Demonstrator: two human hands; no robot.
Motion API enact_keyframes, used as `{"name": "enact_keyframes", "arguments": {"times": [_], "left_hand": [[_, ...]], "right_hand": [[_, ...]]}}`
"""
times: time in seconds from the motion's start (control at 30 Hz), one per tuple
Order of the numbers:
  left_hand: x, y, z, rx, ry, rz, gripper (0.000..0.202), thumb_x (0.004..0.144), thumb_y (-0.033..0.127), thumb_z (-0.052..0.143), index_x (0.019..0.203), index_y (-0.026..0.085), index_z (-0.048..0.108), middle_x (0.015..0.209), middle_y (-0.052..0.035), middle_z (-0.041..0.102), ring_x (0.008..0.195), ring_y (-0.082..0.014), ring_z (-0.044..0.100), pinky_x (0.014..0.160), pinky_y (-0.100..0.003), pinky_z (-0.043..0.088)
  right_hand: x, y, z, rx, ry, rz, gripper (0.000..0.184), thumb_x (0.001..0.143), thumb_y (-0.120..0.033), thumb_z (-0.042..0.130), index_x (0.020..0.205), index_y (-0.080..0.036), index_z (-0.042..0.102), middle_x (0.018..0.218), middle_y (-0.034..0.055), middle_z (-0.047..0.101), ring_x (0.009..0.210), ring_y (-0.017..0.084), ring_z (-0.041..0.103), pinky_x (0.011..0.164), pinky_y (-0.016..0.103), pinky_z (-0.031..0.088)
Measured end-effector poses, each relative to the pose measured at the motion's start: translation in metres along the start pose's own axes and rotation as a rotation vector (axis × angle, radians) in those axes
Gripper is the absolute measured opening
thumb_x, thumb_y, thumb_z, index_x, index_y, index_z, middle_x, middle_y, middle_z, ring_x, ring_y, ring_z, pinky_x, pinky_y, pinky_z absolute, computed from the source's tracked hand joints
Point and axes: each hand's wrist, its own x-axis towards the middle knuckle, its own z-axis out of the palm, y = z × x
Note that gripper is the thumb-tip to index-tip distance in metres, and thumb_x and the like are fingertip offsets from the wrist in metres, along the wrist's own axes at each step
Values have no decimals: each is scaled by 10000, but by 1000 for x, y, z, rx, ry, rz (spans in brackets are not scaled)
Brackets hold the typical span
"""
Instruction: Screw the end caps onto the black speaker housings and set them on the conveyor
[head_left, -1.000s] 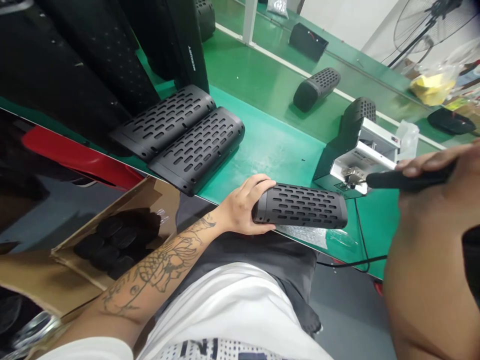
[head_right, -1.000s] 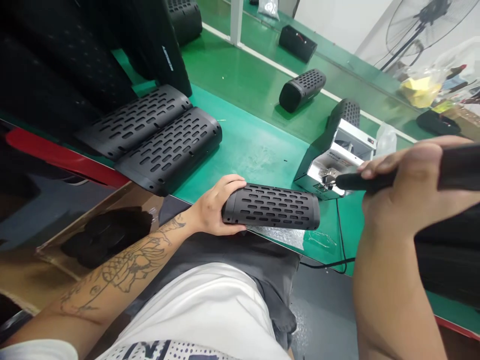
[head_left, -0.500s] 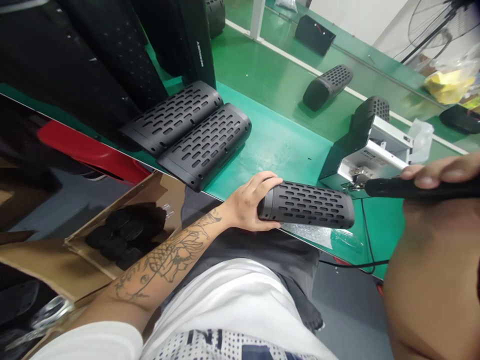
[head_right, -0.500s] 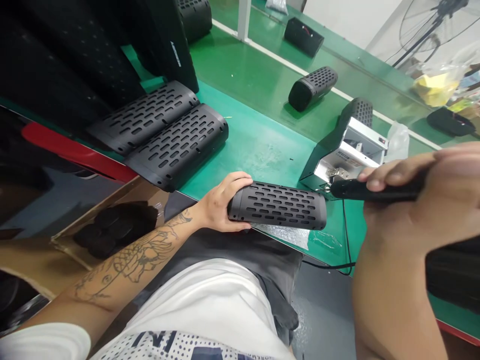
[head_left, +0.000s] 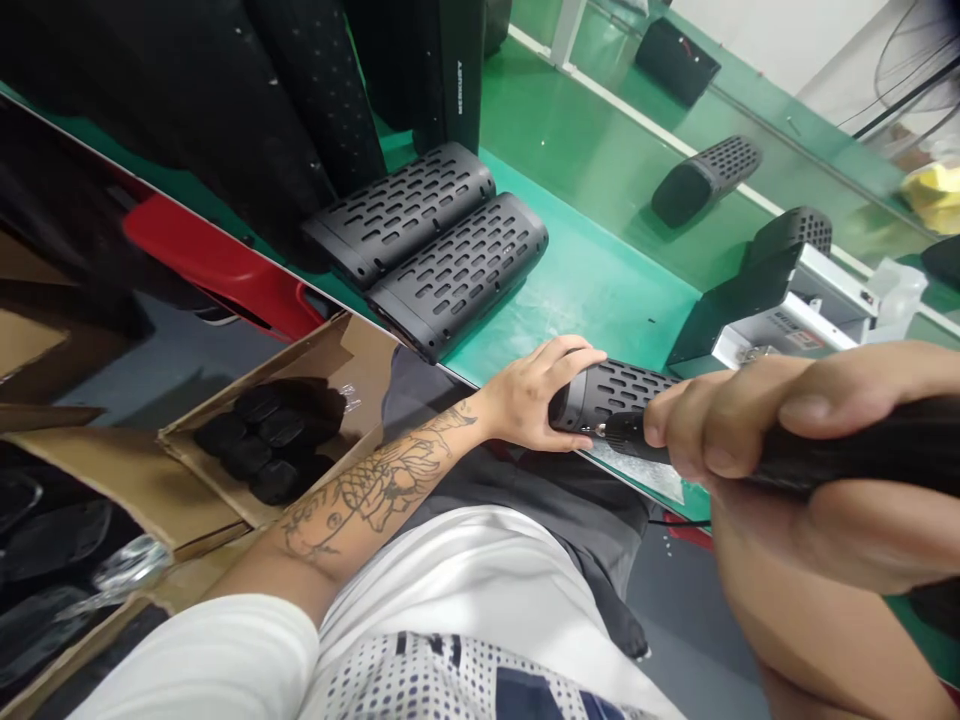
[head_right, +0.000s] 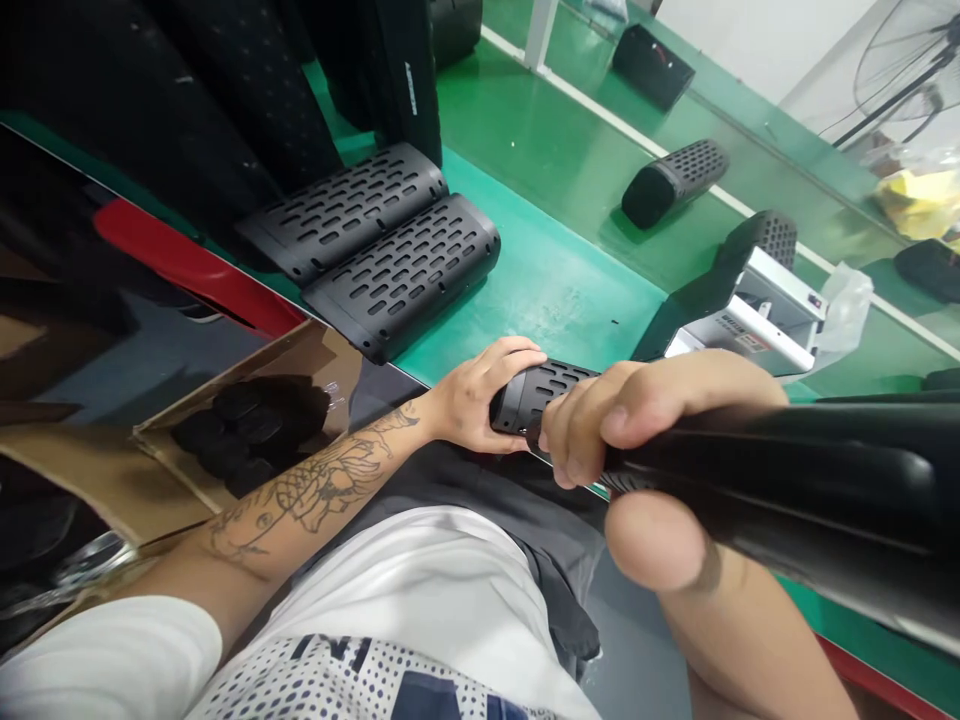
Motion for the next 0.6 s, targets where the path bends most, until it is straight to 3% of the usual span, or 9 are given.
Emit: {"name": "enact_keyframes", "arguments": {"times": [0.1, 0.2, 0.37, 0.6], "left_hand": [[0, 0, 0, -12, 0, 6, 1076, 865, 644, 901, 1712, 220, 390, 1621, -258, 529, 1531, -459, 583, 1259, -648, 553], [0, 0, 0, -13, -12, 5, 1062, 871, 647, 888, 1707, 221, 392, 1624, -255, 532, 1526, -459, 581, 1263, -645, 548], [0, -1, 0, 9, -33, 10, 1020, 903, 634, 844, 1701, 187, 392, 1620, -260, 530, 1518, -451, 577, 1288, -629, 531], [0, 1, 0, -19, -51, -31, 1063, 879, 687, 856, 1712, 214, 395, 1631, -246, 523, 1555, -446, 554, 1321, -638, 501]], "right_hand": [[4, 7, 5, -40, -59, -10, 563, 685, -450, 1086, 863, -284, 577, 749, -11, 663, 644, 238, 706, 604, 434, 639], [0, 9, 13, -49, -147, -51, 521, 723, -444, 1069, 867, -284, 594, 692, -22, 643, 554, 206, 647, 554, 407, 619], [4, 6, 20, -74, -446, -144, 287, 898, -244, 914, 863, -227, 630, 603, -14, 614, 434, 178, 598, 496, 374, 629], [6, 14, 26, -28, -475, -153, 339, 890, -202, 859, 788, -219, 536, 580, -39, 563, 403, 152, 555, 446, 342, 593]]}}
